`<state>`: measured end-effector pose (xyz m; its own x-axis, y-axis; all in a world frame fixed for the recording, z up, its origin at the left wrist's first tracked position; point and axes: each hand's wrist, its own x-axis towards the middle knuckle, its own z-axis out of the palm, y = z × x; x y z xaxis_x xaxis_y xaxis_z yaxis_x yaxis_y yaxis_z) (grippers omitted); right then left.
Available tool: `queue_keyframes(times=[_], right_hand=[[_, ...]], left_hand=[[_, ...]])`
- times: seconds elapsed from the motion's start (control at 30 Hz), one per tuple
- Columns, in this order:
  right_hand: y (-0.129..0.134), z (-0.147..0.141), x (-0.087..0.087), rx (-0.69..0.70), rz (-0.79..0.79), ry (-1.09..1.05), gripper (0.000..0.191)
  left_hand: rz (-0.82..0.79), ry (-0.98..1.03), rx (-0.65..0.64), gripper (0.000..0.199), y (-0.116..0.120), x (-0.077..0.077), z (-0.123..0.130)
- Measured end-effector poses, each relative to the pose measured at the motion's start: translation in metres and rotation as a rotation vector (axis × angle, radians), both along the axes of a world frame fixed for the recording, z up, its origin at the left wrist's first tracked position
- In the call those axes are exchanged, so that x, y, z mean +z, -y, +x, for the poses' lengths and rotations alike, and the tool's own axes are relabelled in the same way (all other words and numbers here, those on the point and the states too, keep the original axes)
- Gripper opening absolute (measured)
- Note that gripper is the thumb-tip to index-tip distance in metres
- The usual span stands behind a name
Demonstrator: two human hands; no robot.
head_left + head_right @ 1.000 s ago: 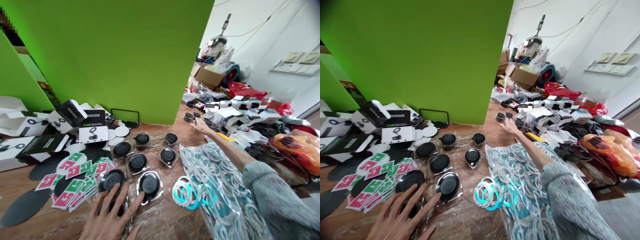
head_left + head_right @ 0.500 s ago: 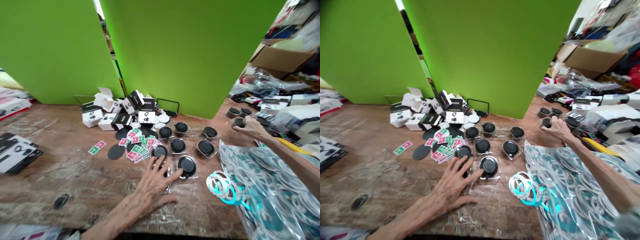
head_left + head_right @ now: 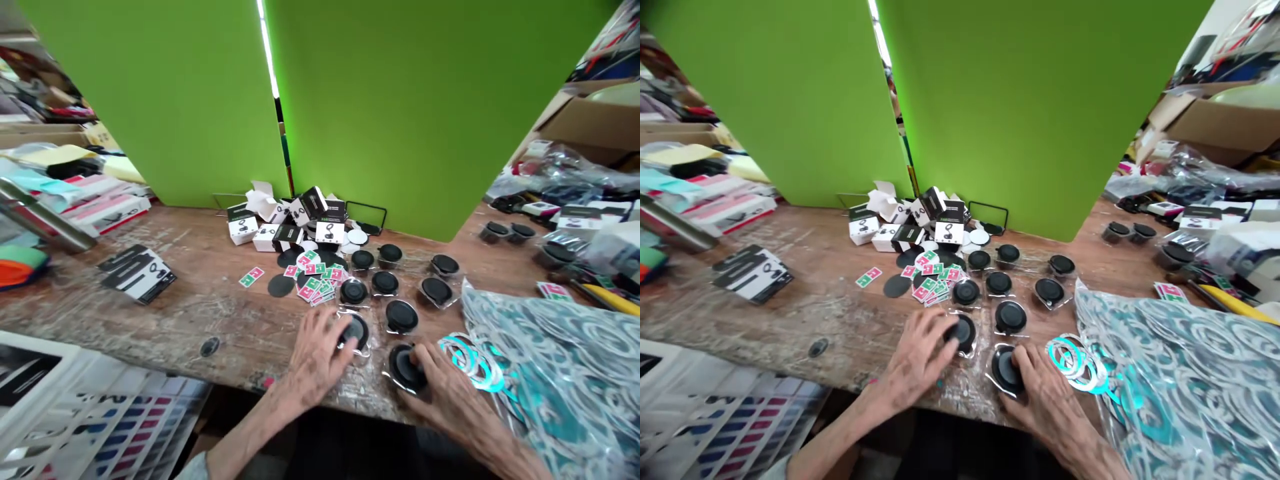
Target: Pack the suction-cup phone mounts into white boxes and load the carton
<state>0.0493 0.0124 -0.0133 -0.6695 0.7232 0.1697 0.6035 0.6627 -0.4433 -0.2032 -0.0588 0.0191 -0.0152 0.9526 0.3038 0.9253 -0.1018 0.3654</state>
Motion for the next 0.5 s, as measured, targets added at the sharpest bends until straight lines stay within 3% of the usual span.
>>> queue_keyframes(times=[0.1, 0.17, 0.27, 0.5], right_hand=[[0.000, -0.014, -0.010, -0.002, 0.081, -0.042, 0.028], [0.002, -0.016, -0.013, -0.007, 0.113, -0.072, 0.030], [0.006, -0.016, -0.017, -0.027, 0.125, -0.101, 0.033], [0.014, -0.022, -0.017, -0.065, 0.150, -0.121, 0.030]], left_hand=[[-0.059, -0.001, 0.224, 0.035, -0.025, 0.003, -0.031], [-0.179, -0.042, 0.279, 0.052, -0.045, -0.001, -0.054], [-0.281, -0.064, 0.212, 0.066, -0.070, -0.008, -0.077], [-0.284, 0.030, 0.045, 0.028, -0.080, -0.005, -0.073]])
